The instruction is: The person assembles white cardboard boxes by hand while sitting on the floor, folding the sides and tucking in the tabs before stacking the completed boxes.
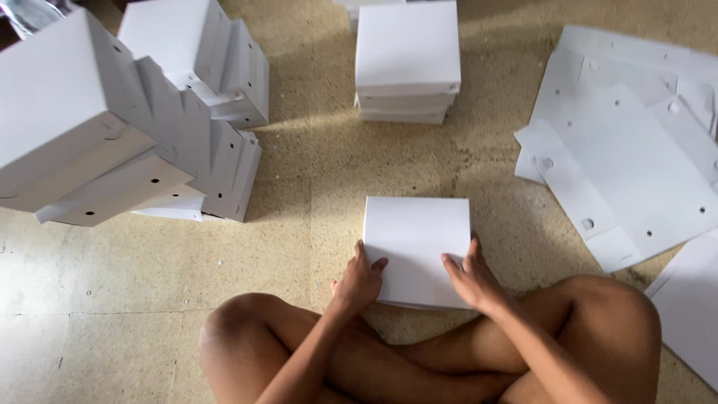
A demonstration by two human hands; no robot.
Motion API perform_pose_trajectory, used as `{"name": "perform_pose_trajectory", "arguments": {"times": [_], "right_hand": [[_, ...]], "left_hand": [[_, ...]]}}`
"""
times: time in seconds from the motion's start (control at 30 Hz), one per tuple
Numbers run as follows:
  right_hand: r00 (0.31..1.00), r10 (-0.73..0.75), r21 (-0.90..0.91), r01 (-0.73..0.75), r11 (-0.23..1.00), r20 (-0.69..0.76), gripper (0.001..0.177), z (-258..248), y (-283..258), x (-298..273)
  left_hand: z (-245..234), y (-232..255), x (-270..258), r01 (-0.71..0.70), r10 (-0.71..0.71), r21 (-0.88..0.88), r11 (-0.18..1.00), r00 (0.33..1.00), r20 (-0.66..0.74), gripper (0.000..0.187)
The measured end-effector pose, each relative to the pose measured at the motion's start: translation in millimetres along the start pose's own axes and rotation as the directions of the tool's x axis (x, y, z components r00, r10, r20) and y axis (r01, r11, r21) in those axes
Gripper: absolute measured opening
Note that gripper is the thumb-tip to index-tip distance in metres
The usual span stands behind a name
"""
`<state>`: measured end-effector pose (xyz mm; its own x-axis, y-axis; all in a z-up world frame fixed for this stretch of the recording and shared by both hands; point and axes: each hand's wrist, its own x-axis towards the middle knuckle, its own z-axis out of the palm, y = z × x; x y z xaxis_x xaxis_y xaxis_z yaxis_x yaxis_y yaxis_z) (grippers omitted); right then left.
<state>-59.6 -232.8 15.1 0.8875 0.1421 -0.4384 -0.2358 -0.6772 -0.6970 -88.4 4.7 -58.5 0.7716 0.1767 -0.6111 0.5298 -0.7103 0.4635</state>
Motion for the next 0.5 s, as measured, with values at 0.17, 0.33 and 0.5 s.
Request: {"name": "perform_pose_trajectory", "arguments": {"times": [0.17, 0.33, 0.5], "right_hand": [[0.986, 0.165, 0.393, -0.16, 0.905, 0.023, 0.093, -1, -16, -20], [0.987, 0.028, 0.588, 0.073, 0.805, -0.16, 0.055, 3, -47, -4], [0.909, -0.022, 0.495, 0.248, 0.833, -0.417, 0.05, -45, -115, 24]], "left_hand": [[18, -31, 53, 0.118, -0.151, -0.299, 0.947, 0.985, -0.088, 0.065], [-52, 39, -23, -0.068, -0.051, -0.484, 0.872, 0.972, -0.228, 0.064], [-100, 71, -68, -0.374, -0.106, -0.831, 0.413, 0.886, -0.451, 0.055]]}}
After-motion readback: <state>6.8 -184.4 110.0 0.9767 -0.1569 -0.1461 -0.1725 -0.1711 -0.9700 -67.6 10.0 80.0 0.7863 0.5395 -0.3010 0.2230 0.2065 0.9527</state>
